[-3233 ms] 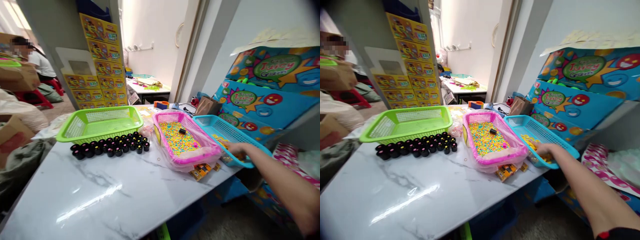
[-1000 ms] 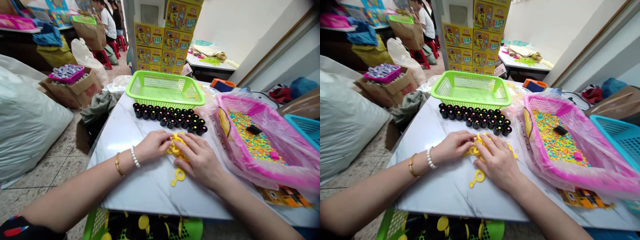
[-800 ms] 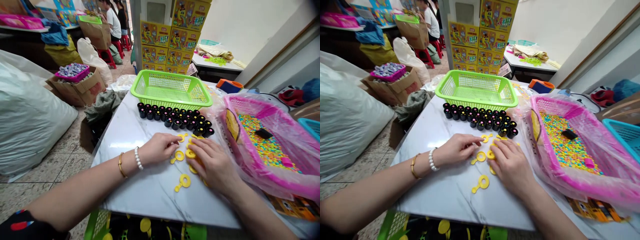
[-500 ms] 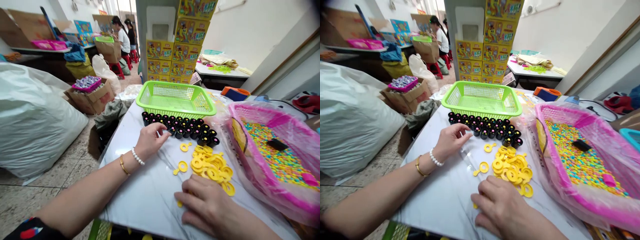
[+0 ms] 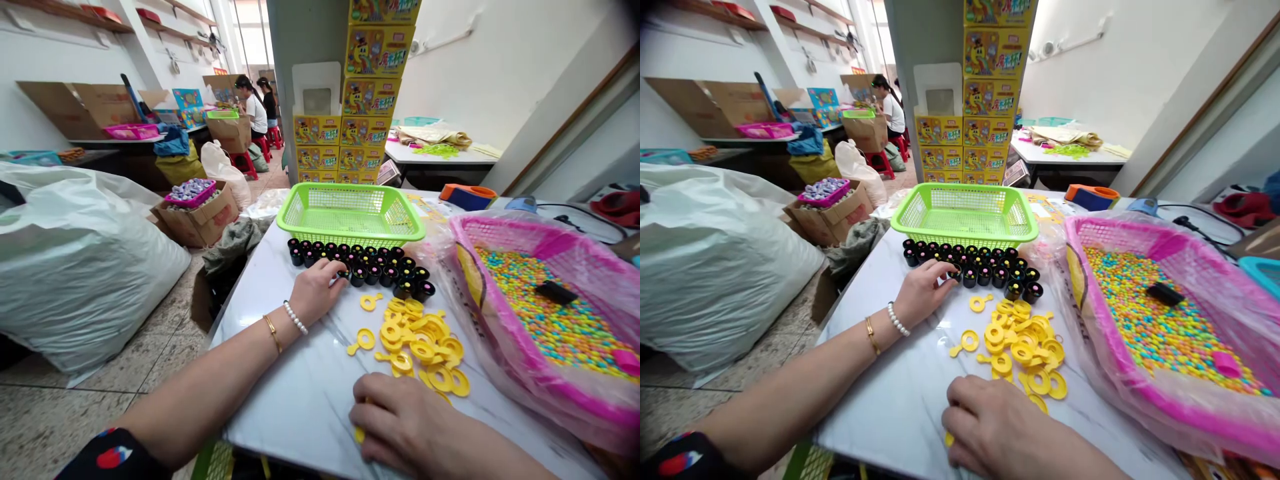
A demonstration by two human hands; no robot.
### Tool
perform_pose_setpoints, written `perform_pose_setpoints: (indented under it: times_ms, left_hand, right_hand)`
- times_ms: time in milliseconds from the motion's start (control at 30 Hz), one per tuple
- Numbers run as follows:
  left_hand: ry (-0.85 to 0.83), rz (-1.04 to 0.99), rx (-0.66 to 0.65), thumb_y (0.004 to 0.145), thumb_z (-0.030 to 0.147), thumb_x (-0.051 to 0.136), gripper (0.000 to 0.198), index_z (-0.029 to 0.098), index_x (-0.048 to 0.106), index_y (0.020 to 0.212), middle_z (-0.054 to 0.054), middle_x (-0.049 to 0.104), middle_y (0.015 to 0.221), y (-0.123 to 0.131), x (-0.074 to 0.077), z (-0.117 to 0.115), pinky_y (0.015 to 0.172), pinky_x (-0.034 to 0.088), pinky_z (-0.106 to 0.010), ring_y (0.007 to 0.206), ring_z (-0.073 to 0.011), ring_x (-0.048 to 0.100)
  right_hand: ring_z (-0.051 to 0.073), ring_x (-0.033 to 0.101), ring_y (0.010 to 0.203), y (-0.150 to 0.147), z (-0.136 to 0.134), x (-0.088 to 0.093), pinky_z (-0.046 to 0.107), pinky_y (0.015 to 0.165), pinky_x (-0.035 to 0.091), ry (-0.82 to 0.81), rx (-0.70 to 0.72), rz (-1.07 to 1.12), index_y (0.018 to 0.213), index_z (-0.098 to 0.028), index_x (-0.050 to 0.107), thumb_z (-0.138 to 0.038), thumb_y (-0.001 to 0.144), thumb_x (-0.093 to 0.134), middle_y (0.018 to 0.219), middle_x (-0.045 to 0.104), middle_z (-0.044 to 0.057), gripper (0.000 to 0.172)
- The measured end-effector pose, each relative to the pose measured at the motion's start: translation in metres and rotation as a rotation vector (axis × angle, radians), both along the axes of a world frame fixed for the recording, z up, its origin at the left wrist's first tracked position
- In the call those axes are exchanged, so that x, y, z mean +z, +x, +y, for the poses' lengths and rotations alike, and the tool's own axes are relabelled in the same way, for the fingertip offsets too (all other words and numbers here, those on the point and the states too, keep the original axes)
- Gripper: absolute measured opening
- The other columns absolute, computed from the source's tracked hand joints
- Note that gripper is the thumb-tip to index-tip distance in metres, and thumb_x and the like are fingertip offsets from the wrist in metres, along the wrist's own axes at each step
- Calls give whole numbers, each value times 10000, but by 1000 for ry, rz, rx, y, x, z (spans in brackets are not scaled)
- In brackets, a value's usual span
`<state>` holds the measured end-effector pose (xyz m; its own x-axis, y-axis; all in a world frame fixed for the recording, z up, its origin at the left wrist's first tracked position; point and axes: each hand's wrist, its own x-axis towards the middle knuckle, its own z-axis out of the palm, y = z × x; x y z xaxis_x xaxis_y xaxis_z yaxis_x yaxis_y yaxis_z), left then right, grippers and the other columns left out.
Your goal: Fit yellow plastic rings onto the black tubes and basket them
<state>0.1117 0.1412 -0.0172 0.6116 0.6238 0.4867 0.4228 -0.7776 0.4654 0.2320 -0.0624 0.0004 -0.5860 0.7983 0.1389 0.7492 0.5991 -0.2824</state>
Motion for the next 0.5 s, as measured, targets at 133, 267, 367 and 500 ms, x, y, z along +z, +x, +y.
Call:
perform_pose_setpoints:
  times_ms: [133,267,367,500]
  left_hand:
    - [34,27,25,833,256,697,220,220,636,1042,-41,602,1061,2,-1,-3,702,531,-262,812,-146,626]
    - [69,73,24,855,278,676,185,202,619,1014,-57,604,1125,5,0,-7,745,535,-280,947,-187,634]
    - [69,114,11,879,238,643,115,189,610,977,-50,626,1079,4,5,-9,729,526,-260,926,-174,637]
    - [22,169,-30,854,246,674,186,181,606,1015,-51,637,1014,-11,18,-21,716,519,-267,856,-177,633]
  right_hand:
    - [122,485,561,-4,1,-11,282,486,262,142,3,-65,786,-198,551,-209,918,522,745,583,-5,136]
    - [148,476,546,-12,-1,-18,313,469,231,249,59,-114,776,-194,537,-161,892,491,708,563,5,130]
    - [151,479,524,-14,1,-17,306,458,255,197,55,-120,870,-187,571,-128,901,451,719,573,8,137]
    - [157,608,667,-9,14,-4,270,566,433,10,-156,166,1052,-165,615,-136,915,412,832,638,63,246]
